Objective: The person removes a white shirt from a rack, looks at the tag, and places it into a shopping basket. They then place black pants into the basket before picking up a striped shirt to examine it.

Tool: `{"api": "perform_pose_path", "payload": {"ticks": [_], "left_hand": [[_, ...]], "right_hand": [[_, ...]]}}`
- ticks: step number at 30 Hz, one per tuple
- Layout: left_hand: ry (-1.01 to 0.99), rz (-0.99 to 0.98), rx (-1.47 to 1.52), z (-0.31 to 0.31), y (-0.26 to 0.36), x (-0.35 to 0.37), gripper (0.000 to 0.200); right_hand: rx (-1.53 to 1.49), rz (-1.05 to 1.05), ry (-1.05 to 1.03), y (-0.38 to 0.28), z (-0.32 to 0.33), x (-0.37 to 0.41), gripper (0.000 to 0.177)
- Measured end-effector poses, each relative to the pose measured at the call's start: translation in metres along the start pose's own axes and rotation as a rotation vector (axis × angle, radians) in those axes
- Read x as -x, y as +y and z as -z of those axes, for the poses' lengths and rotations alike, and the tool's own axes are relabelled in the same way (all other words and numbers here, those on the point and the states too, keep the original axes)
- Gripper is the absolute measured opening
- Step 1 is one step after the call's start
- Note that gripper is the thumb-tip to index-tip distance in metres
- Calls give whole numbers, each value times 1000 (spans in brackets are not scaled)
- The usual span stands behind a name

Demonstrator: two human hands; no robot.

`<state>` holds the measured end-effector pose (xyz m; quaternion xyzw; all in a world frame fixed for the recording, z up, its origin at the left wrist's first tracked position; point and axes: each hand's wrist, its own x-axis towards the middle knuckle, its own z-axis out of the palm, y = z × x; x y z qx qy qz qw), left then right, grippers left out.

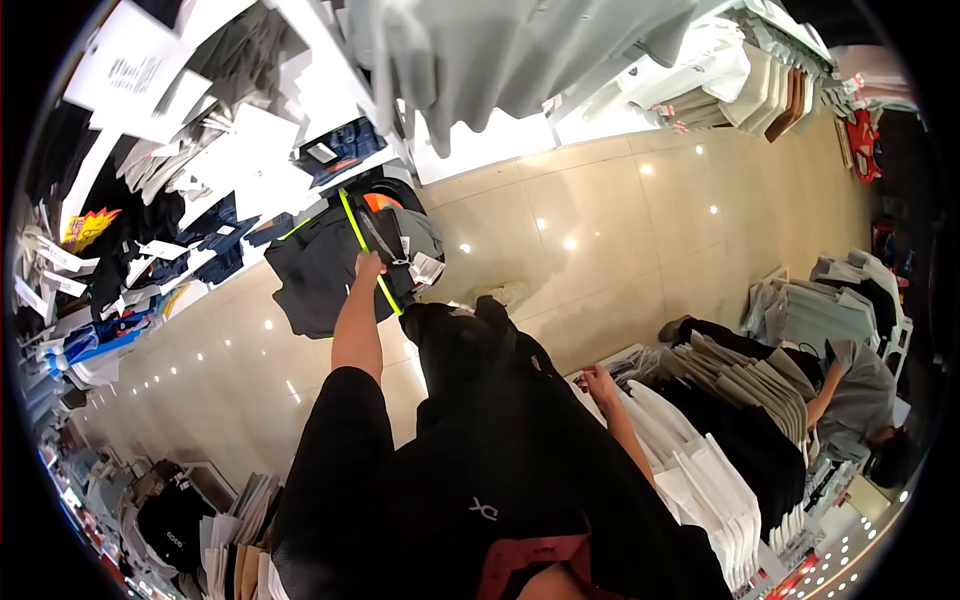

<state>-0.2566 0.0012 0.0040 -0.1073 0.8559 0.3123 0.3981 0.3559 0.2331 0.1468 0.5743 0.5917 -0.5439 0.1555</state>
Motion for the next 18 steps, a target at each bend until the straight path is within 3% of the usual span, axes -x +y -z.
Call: {"api": "perform_pose_path", "payload": {"ticks": [6,10,12,16,18], "left_hand": [[-35,2,-9,-70,28,45,23],[-123,70,-31,-128,51,65,20],[-122,113,-32,-158,65,78,20],[-98,105,98,-212,77,92,26],[-48,105,-18,-235,90,97,36]], "right_hand": [[-133,-70,122,50,55,-3,23],[-147,-5,141,112,51,-16,21],[-137,-27,143,76,56,5,20],[-269,-124,125,82,47,17,24],[-239,-103,112,77,52,18,26]]}}
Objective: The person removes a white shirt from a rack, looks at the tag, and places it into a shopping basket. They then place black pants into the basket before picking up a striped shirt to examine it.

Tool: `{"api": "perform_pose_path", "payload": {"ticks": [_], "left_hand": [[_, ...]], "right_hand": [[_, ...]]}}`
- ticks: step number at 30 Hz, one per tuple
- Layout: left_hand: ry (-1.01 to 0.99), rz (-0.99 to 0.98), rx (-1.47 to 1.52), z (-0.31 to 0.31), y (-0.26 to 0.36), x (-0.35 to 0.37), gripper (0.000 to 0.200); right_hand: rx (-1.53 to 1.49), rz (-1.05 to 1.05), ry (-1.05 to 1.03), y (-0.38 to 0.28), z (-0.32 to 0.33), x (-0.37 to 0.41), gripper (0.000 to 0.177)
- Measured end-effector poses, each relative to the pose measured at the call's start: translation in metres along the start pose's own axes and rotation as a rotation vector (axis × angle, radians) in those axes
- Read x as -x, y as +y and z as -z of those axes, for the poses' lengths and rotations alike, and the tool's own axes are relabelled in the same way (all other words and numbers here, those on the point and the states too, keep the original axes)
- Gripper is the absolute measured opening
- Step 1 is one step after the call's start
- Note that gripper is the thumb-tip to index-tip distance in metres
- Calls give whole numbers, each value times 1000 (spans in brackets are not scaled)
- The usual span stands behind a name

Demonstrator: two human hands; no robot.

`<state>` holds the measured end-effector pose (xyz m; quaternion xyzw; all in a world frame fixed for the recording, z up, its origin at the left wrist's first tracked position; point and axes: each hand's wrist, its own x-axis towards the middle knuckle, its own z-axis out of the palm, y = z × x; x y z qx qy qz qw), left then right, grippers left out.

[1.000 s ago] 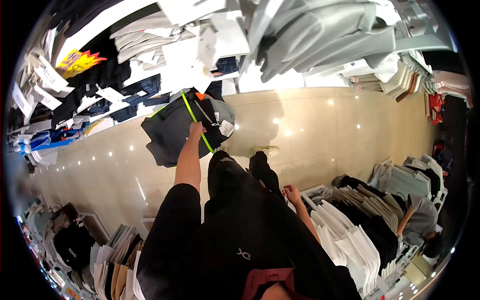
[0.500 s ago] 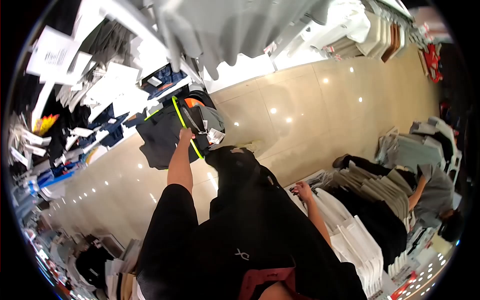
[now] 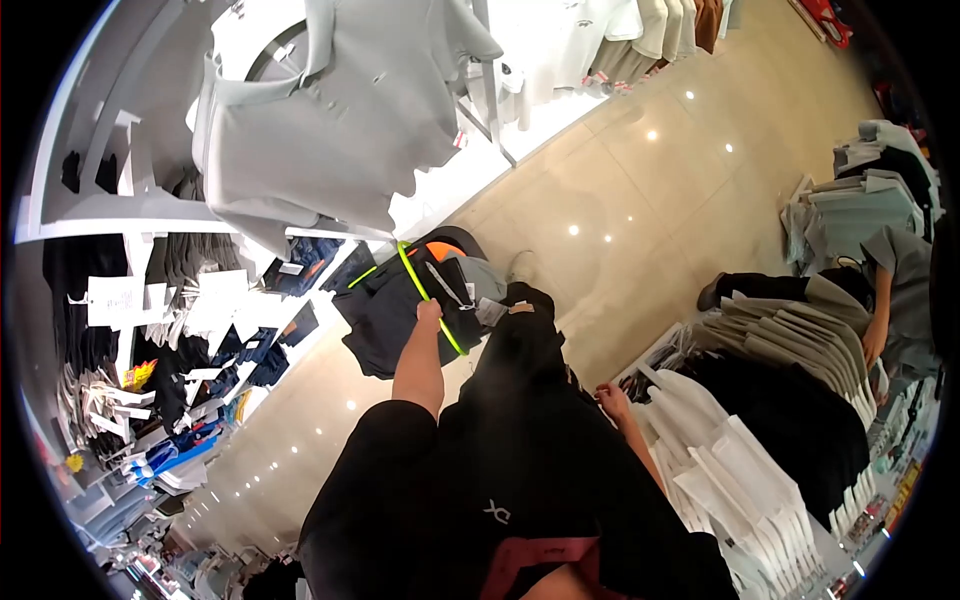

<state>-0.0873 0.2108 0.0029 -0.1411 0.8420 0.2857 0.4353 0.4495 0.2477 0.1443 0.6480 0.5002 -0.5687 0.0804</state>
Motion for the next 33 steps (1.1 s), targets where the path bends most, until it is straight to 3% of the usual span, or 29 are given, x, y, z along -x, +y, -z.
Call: {"api": "perform_pose_path", "payload": {"ticks": [1,3,4,7,10,11,12,15,17,19,21,22,26,30,32,33], "left_hand": [[4,-5,2,-14,10,7,36],[329,154,-181,-41,25,21,45],[330,162,-172,-53,25,15,45],[120,-30,-276,-84,30,15,50],[58,26,-193,-111,47,38,48],[26,30,-163,-122,52,46,46],[79,37,-37,-136,62,64,46],[222,12,-122,-175,84,78,47],[153,48,-176,-189,103,97,48],[101,65,-156,-214,118,100,50],[138,91,-104,-239,114,87,52],[120,51,-292,-246,127,99,53],[121,108,-258,-286,144,105,55],[153,213,-201,-321,176,125,54],[130,170,-190,-338,161,109,55],[162,183,-217,-346,173,120,55]], "right_hand": [[46,-31,-13,-2,6,-2,27],[89,35,-28,2,14,-10,27],[140,96,-38,-6,27,-12,26],[108,12,-60,-37,59,-22,27],[90,58,-132,-21,97,-74,27],[114,68,-136,-43,117,-77,27],[145,65,-140,-61,137,-83,27],[197,180,-121,-69,196,-131,26],[98,103,-71,-73,251,-160,30],[182,217,-34,-100,308,-184,22],[70,195,11,-140,361,-189,21],[5,191,44,-145,384,-201,21],[-179,79,126,-150,443,-222,25],[-55,54,2,-99,470,-256,24],[-1,29,-75,-84,492,-265,24],[232,84,-82,-79,506,-270,25]]}}
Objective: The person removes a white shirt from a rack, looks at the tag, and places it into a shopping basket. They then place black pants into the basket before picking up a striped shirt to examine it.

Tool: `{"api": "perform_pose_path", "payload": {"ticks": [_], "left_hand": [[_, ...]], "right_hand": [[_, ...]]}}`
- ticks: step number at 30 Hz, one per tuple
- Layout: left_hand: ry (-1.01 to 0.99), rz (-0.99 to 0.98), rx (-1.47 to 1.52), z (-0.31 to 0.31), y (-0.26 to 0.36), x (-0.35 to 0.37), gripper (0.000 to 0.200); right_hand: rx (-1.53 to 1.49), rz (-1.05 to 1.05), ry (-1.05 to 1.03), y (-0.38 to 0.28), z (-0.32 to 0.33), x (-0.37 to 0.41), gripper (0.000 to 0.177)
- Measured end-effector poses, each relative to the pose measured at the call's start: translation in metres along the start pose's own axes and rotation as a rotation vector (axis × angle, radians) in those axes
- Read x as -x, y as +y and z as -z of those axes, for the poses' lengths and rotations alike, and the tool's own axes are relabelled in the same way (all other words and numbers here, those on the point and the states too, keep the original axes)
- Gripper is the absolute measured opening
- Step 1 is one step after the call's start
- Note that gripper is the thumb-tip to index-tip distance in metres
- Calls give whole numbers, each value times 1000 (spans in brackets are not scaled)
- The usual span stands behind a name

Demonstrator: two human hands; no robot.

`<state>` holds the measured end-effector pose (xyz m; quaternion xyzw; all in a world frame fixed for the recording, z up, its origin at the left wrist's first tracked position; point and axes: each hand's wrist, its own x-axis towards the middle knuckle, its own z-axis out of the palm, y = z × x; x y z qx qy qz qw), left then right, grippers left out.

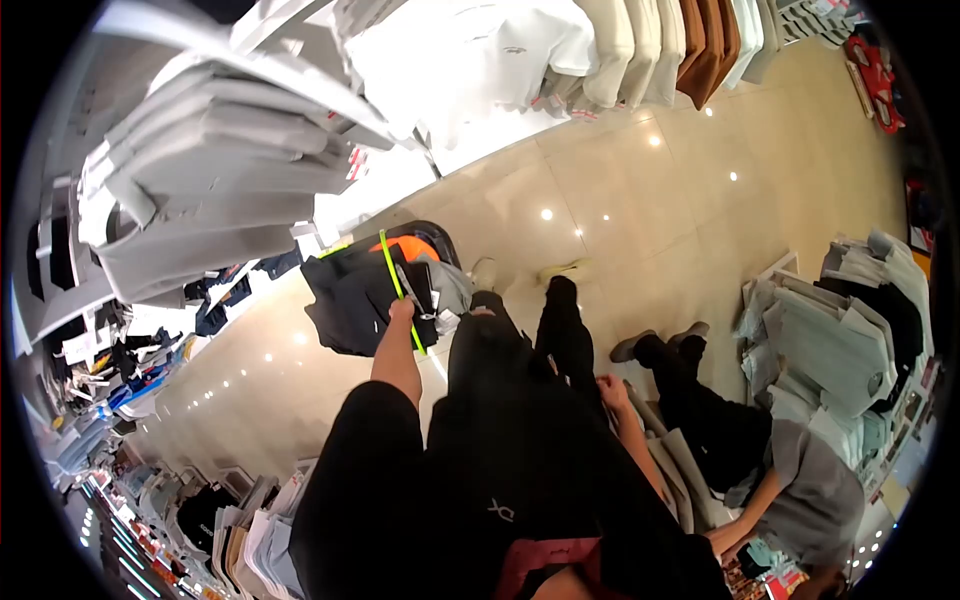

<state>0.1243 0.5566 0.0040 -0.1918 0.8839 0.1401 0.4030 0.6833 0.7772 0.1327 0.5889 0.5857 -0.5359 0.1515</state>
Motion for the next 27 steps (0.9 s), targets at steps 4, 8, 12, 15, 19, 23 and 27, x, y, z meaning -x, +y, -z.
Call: {"api": "perform_pose_path", "payload": {"ticks": [4,8,12,15,19,23,27], "left_hand": [[-75,-4,24,-19,30,39,55],[-35,28,-109,-96,58,27,57],[25,-5,36,-144,104,97,53],[63,8,99,-181,138,104,48],[31,6,234,-241,174,169,46],[3,-16,258,-295,218,214,43],[-12,18,312,-347,260,255,40]], "right_hand": [[165,-62,44,32,74,-41,28],[-120,-35,205,-2,242,-86,22],[5,-53,146,1,342,-122,25],[-15,0,156,-23,371,-135,25],[88,23,90,-27,411,-158,25],[293,86,-101,-26,436,-188,26],[306,182,-96,-7,518,-236,28]]}}
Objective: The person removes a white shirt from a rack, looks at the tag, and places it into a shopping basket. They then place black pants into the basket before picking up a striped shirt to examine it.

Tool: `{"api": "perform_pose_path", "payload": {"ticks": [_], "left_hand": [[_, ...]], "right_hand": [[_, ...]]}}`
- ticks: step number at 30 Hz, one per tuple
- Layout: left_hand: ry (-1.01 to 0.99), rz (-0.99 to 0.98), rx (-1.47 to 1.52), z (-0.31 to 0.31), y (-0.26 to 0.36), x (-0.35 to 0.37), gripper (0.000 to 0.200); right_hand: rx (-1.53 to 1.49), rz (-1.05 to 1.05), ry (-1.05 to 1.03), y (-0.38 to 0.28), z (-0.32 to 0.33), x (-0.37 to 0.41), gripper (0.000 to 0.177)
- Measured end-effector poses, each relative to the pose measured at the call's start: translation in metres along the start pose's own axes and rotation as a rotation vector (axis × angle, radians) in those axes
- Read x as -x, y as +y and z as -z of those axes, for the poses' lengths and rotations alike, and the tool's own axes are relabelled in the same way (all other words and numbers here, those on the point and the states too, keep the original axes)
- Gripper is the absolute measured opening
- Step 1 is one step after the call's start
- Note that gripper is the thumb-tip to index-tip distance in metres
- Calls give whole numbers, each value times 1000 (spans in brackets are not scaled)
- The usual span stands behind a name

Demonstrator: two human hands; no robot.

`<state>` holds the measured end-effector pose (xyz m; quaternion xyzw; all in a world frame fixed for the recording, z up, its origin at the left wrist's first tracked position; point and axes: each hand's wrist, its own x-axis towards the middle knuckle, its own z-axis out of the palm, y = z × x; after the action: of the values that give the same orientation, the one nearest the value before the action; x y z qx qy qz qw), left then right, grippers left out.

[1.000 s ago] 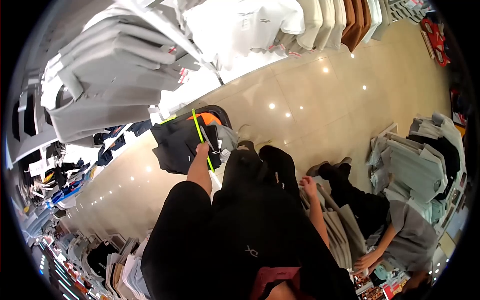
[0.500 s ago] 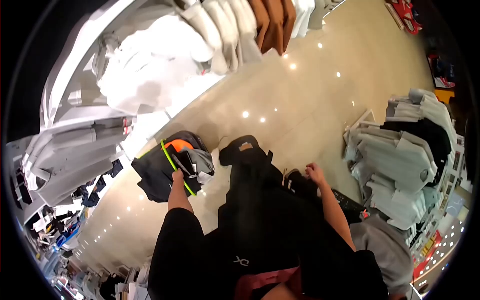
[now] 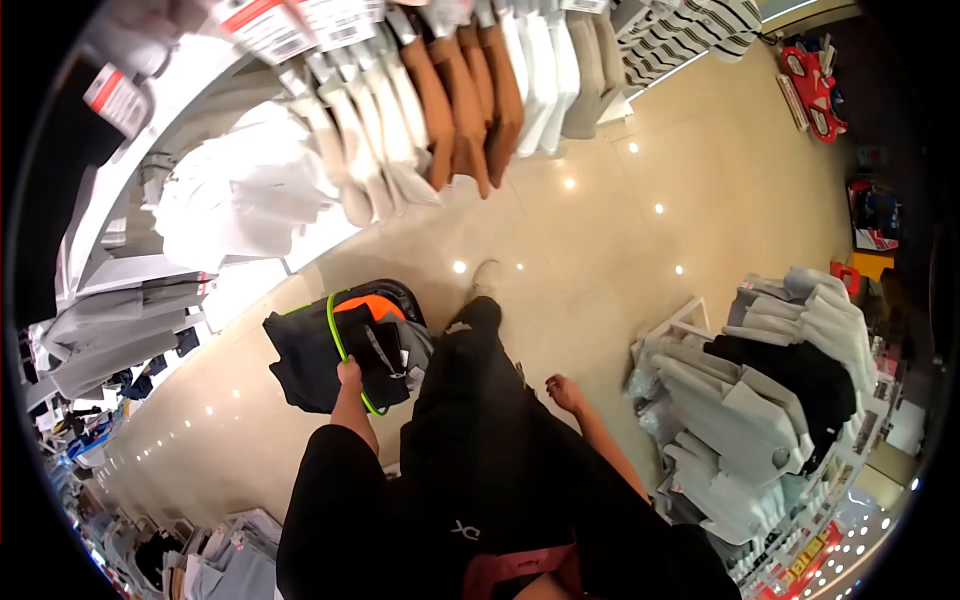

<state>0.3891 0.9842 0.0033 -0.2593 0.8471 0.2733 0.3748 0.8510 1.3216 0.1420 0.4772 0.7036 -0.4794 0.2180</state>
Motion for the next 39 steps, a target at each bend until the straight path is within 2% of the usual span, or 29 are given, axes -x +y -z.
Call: {"api": "perform_pose_path", "payload": {"ticks": [3,4,5,6,8,10,12,14,15,16,18,19,21,22,23,24,25,27,28,30,32,36,38,39], "left_hand": [[28,-36,-54,-56,-4,11,40],[67,-47,-115,-77,10,18,40],[119,43,-14,-94,41,60,39],[81,46,-58,-110,54,75,38],[131,25,-112,-140,76,101,42],[114,-18,-184,-171,71,89,43],[123,90,-80,-192,82,101,45],[13,242,168,-203,97,126,47],[-52,264,126,-208,103,135,52],[-44,259,133,-219,98,136,52],[-5,161,-66,-239,104,139,46],[-28,130,-38,-250,108,148,44],[-304,100,347,-269,121,177,41],[-391,94,450,-280,131,191,40],[-413,44,462,-303,168,192,40],[-352,33,398,-316,195,194,41],[-278,48,326,-320,199,197,42],[-127,136,171,-320,166,216,43],[-67,184,117,-335,156,227,44],[-64,125,86,-360,159,236,49],[2,28,121,-384,164,247,47],[46,99,106,-432,183,259,48],[-13,250,170,-449,205,282,51],[10,252,170,-462,210,282,50]], "right_hand": [[-164,-63,36,8,91,-1,27],[-266,-107,87,22,117,-7,26],[-317,-144,131,38,144,-14,26],[-358,-169,207,53,168,-15,27],[-480,-205,319,82,196,-20,28],[-450,-283,302,87,218,-20,27],[-312,-199,212,118,224,-29,26],[-379,-195,168,137,226,-35,26],[-266,-190,143,131,242,-32,27],[-167,-185,116,134,249,-29,27],[9,-62,185,156,276,-33,28],[-120,-170,242,155,301,-30,28],[-88,-168,201,207,342,-45,27],[82,-118,227,224,368,-49,28],[-8,-140,249,260,385,-61,29],[-101,-167,250,291,397,-76,29],[-112,-165,254,292,419,-81,29],[20,-171,365,307,468,-64,31],[50,-174,357,306,486,-55,31],[-10,-141,267,299,515,-57,32],[-19,-104,210,310,530,-74,32],[68,-96,80,304,544,-106,31],[28,-62,30,295,554,-130,30],[49,-25,20,290,561,-138,30]]}}
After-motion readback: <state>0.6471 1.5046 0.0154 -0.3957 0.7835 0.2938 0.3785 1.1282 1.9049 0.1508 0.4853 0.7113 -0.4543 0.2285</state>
